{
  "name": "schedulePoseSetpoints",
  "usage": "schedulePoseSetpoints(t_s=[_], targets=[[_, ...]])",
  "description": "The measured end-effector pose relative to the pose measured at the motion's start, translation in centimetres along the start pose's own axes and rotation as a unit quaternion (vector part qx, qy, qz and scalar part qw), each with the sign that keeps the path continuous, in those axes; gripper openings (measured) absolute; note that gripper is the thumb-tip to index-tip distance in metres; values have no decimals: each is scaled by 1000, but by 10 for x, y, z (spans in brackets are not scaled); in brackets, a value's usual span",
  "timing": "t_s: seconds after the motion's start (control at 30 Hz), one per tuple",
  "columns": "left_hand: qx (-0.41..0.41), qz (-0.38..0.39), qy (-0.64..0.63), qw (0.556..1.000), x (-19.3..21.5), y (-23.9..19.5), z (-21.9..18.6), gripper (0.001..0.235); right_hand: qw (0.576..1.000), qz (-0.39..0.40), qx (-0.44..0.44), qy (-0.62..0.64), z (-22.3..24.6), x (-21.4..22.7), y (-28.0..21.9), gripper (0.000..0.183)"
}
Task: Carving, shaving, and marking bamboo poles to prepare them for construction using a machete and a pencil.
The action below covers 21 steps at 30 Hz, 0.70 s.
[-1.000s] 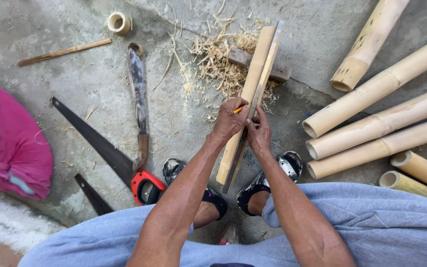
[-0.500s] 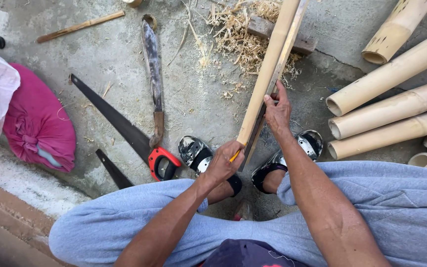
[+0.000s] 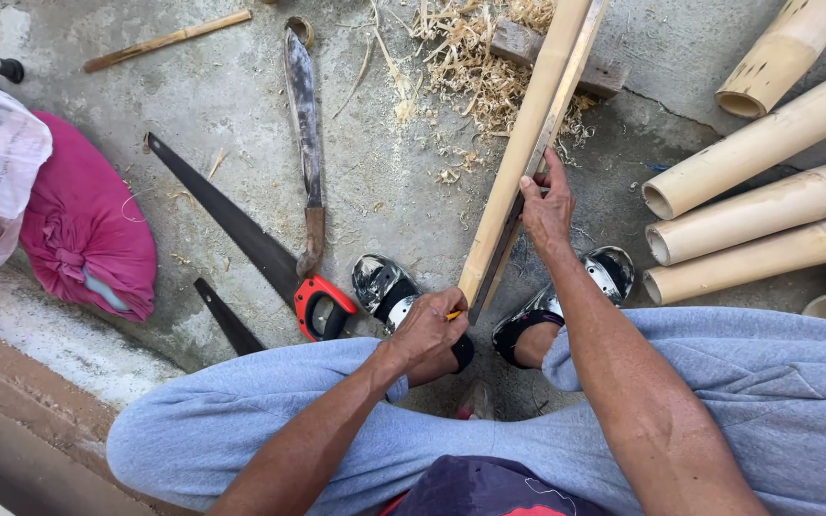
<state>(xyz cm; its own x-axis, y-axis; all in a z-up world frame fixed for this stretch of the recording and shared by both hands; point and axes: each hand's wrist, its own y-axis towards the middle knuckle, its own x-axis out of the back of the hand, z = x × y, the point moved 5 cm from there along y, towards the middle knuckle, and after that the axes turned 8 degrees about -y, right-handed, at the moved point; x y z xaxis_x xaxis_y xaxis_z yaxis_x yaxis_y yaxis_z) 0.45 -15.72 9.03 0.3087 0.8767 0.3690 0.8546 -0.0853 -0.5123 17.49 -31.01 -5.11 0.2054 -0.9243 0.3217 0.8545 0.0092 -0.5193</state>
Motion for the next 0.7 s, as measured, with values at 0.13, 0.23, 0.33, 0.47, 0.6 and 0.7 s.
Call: schedulePoseSetpoints(t_s=[0.13, 0.23, 0.33, 0.47, 0.6, 0.7], targets=[[-32, -11, 12, 999, 1, 24, 2, 13, 1000, -8, 15, -20, -1, 1, 0, 64], [-21, 10, 13, 1000, 10, 58, -13, 17, 1000, -8, 19, -14, 3, 3, -3, 64], [-97, -11, 6, 995, 8, 111, 6, 19, 1000, -18, 18, -15, -3, 1, 0, 65], [-35, 19, 0, 999, 12, 194, 9, 18, 1000, -13, 20, -16, -7, 0, 0, 65], [-92, 14, 51, 994, 22, 277, -10, 20, 999, -11, 15, -36, -8, -1, 2, 62], [-112, -3, 44, 993, 33, 327, -41, 18, 999, -6, -19, -34, 8, 3, -7, 62]])
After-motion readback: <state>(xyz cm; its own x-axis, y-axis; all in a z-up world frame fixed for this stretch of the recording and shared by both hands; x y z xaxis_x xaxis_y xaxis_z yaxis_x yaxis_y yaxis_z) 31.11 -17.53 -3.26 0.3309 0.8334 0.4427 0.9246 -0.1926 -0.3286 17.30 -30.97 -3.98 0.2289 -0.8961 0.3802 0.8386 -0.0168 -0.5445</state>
